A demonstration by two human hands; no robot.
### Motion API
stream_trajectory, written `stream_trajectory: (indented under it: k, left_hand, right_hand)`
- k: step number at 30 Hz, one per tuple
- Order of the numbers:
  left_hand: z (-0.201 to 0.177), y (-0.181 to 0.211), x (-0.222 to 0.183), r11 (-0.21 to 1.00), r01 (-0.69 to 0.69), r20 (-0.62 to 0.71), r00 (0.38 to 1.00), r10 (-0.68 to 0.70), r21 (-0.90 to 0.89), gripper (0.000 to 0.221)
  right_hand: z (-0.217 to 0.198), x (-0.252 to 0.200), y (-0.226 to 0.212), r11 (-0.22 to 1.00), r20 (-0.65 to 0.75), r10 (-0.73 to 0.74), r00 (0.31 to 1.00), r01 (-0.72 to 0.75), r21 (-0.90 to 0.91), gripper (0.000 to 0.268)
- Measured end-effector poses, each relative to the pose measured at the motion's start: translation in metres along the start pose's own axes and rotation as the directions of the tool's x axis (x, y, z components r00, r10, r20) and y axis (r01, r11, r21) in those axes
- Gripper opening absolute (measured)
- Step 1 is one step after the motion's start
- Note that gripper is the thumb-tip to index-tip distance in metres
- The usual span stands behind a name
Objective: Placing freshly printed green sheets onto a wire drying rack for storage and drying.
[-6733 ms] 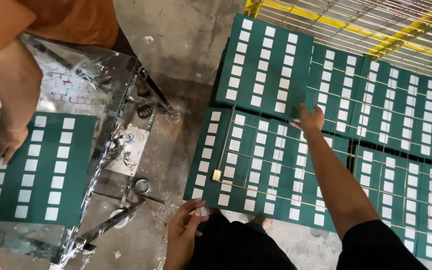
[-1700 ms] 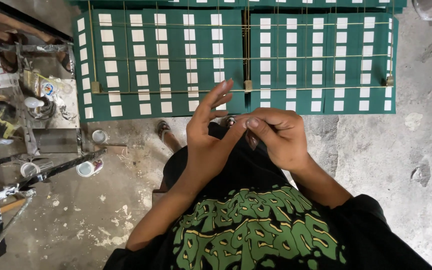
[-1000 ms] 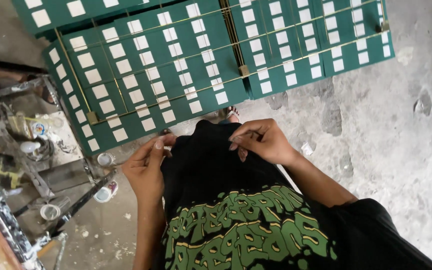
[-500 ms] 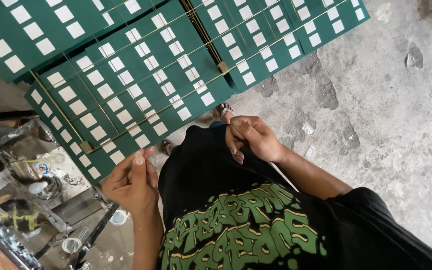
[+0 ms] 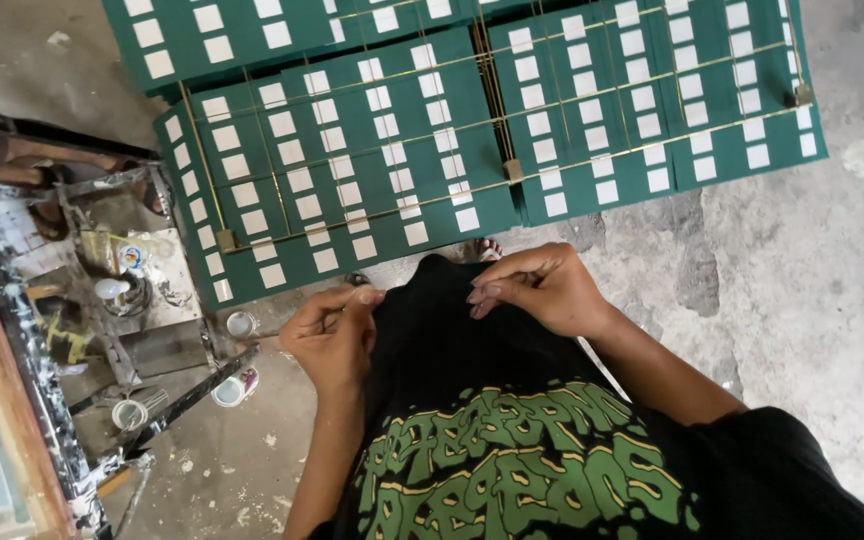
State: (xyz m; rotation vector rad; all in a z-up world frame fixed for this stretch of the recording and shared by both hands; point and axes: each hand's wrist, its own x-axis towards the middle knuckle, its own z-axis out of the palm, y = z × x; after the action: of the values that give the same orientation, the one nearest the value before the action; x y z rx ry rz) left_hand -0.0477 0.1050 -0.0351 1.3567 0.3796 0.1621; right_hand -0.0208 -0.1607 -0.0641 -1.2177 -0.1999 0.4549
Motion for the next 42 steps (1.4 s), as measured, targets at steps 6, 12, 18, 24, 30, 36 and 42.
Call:
stream_trajectory:
  k: [6, 12, 18, 24, 30, 36, 42]
  left_hand:
    - [0.026, -0.013, 0.001, 0.955, -0.049, 0.027, 0.998, 0.060, -0.292, 0.050]
    - [0.076, -0.040, -0.021, 0.969, 0.112, 0.192, 0.979, -0.069, -0.221, 0.053]
    - [0.094, -0.044, -0.030, 0.977, 0.131, 0.310, 0.948, -0.075, -0.166, 0.051]
    - [0.085, -0.076, -0.025, 0.997, 0.082, 0.170, 0.982, -0.083, 0.012, 0.049]
    - [0.157, -0.121, 0.032, 0.626, -0.371, 0.582, 0.796, -0.165, 0.685, 0.035]
    - [0.209, -0.213, 0.067, 0.204, -0.792, 0.812, 0.524, -0.258, 0.576, 0.071]
    - [0.235, -0.266, 0.077, 0.047, -0.863, 0.840, 0.475, -0.262, 0.502, 0.074]
  right_hand:
    - [-0.010, -0.007, -0.027, 0.971, -0.094, 0.203, 0.975, -0.189, 0.144, 0.028]
    - [-0.069, -0.049, -0.013, 0.978, -0.182, 0.198, 0.963, -0.183, 0.099, 0.011]
    - [-0.192, -0.062, 0.062, 0.891, -0.574, 0.199, 0.794, -0.390, -0.232, 0.032]
    - [-0.386, -0.117, 0.148, 0.986, -0.990, 0.073, 0.120, -0.159, 0.054, 0.014]
    - [-0.423, -0.146, 0.168, 0.914, -0.940, 0.290, -0.177, -0.241, 0.327, 0.035]
    - [-0.379, -0.123, 0.203, 0.873, -0.878, 0.470, 0.095, -0.198, 0.446, 0.037]
    - [-0.391, -0.105, 0.236, 0.936, -0.935, 0.352, 0.049, 0.005, 0.352, 0.037]
